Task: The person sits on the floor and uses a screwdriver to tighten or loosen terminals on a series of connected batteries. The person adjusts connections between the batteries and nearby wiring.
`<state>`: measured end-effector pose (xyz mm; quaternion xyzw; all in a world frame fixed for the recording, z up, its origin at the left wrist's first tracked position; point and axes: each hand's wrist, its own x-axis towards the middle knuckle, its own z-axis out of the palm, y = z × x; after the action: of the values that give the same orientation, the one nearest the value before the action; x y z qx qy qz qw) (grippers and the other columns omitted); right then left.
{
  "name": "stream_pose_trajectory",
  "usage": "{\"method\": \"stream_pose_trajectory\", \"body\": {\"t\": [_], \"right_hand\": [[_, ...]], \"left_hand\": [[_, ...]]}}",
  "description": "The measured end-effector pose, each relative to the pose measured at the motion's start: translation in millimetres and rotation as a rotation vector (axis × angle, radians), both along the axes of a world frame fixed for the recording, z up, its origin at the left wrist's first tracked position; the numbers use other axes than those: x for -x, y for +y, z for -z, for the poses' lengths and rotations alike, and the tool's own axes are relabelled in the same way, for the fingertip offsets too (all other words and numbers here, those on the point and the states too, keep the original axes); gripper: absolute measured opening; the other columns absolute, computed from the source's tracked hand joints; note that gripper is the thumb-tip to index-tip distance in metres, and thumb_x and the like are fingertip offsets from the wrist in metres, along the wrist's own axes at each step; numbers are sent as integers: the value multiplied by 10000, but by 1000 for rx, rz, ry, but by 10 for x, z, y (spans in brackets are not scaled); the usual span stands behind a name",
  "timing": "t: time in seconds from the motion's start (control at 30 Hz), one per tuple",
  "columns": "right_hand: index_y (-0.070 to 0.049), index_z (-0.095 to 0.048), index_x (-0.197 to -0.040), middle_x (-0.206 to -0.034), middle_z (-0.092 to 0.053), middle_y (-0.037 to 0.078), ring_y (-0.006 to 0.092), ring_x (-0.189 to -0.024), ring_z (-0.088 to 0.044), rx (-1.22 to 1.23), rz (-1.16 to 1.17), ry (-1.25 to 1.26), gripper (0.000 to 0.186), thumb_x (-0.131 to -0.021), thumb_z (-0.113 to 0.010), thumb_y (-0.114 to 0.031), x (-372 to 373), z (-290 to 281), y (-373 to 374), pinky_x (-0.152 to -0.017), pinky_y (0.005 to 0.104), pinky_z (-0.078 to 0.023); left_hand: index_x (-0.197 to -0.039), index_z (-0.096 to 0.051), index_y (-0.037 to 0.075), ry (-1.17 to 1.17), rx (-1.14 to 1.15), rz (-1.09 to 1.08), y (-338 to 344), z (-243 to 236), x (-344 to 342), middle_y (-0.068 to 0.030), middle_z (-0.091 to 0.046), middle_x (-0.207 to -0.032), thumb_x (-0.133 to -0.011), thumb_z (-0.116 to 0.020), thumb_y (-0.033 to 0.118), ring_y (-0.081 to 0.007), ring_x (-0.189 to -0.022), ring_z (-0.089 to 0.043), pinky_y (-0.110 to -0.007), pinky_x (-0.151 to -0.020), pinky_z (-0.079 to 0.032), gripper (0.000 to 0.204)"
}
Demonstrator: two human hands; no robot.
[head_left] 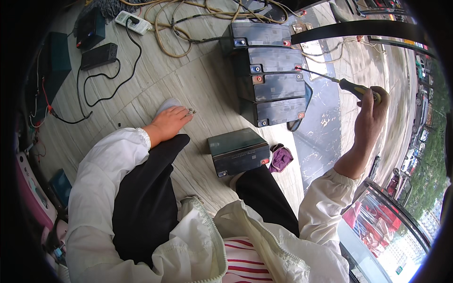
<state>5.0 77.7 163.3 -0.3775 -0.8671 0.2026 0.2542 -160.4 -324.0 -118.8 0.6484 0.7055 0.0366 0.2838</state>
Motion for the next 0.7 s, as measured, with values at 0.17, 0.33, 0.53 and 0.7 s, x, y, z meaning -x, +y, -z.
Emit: {"method": "stream_pose_trajectory", "body": {"t": [0.17,0.33,0.53,0.7], "right_hand": [[6,-533,-1084,-807,-535,58,103,-683,-479,-33,29,-1,268,-940,-544,-220,10,2,-37,-649,237,-437],[11,-552,-1051,-784,-556,54,102,-701,-503,-28,-12,26,295,-954,-575,-267,4,0,-27,-668,237,-442],[11,-538,-1069,-850,-573,85,124,-717,-520,25,80,-36,296,-941,-557,-255,-28,-6,2,-699,259,-455],[19,-537,-1065,-821,-592,90,136,-717,-532,-39,49,-36,327,-969,-541,-293,-34,4,5,-715,270,-461]], "left_hand": [[-1332,-480,107,-5,9,5,10,-9,5,-97,-462,-1391,-871,-485,149,-260,-1327,-390,-377,-1106,-302,463],[-1339,-475,108,-13,14,4,3,-3,9,-99,-461,-1391,-865,-499,152,-263,-1329,-387,-377,-1108,-296,477],[-1298,-511,97,-15,-56,-22,-9,-5,1,-106,-497,-1341,-868,-489,121,-263,-1296,-416,-376,-1091,-318,431],[-1318,-494,103,-16,-22,-10,-1,2,6,-103,-480,-1367,-867,-489,137,-268,-1311,-406,-382,-1102,-309,453]]}}
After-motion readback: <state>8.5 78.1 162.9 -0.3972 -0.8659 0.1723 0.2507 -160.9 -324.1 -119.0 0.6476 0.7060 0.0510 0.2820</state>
